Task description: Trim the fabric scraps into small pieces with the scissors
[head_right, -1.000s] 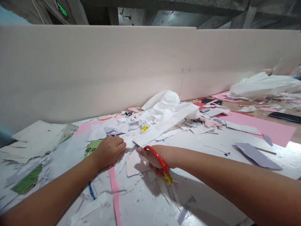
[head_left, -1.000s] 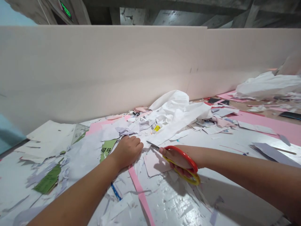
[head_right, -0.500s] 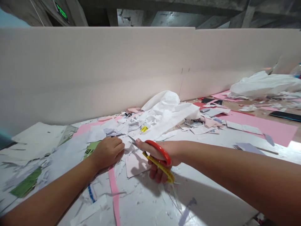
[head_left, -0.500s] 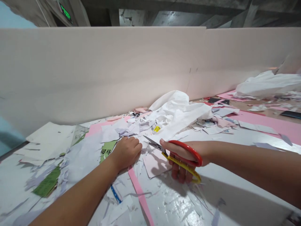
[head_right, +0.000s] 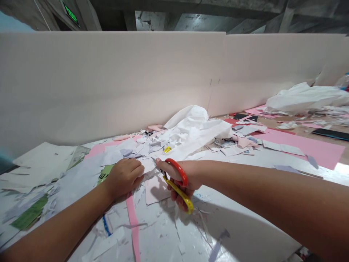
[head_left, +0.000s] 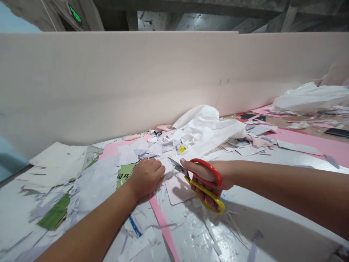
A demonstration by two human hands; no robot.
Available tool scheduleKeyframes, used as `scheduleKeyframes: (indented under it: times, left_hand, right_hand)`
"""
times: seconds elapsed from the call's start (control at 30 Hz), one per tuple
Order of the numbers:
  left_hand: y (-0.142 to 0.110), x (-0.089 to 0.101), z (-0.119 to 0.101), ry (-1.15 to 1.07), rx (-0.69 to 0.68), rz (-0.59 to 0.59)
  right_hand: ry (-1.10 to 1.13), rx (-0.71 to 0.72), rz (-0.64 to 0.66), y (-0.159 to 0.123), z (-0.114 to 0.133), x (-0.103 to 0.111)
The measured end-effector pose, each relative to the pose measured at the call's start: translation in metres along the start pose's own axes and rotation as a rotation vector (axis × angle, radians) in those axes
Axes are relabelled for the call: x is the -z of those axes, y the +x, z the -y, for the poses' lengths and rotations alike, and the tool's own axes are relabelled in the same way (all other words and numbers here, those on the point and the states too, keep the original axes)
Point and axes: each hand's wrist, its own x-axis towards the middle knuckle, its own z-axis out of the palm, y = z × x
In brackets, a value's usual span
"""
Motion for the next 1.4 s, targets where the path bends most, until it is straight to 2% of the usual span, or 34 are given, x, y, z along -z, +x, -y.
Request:
scheduleKeyframes:
  times: [0.47,0.73,0.97,1.13,1.4]
  left_hand:
    - [0.001,-0.001,-0.001,-0.015,-0.052,0.019]
    - [0.002,0.0,-0.001,-0.031,-0.061,0.026]
    - [0.002,0.0,-0.001,-0.028,-0.065,0.012]
    - [0.004,0.004,-0.001,-0.036,-0.087,-0.016]
    - [0.003,0.005,-0.003,-0.072,-0.106,-0.022]
  right_hand:
    - [-0.101,0.015,-0.08,0.006,0.006,-0.008]
    - [-0.029,0.146,-0.147,0.017,-0.007,-0.014]
    - [0.063,0.069,0.02,0.01,-0.003,-0.006]
    - [0.047,0.081,0.0,0.004,0.007,-0.003]
    - [0.058,0.043,0.002,0.012,0.011,-0.002]
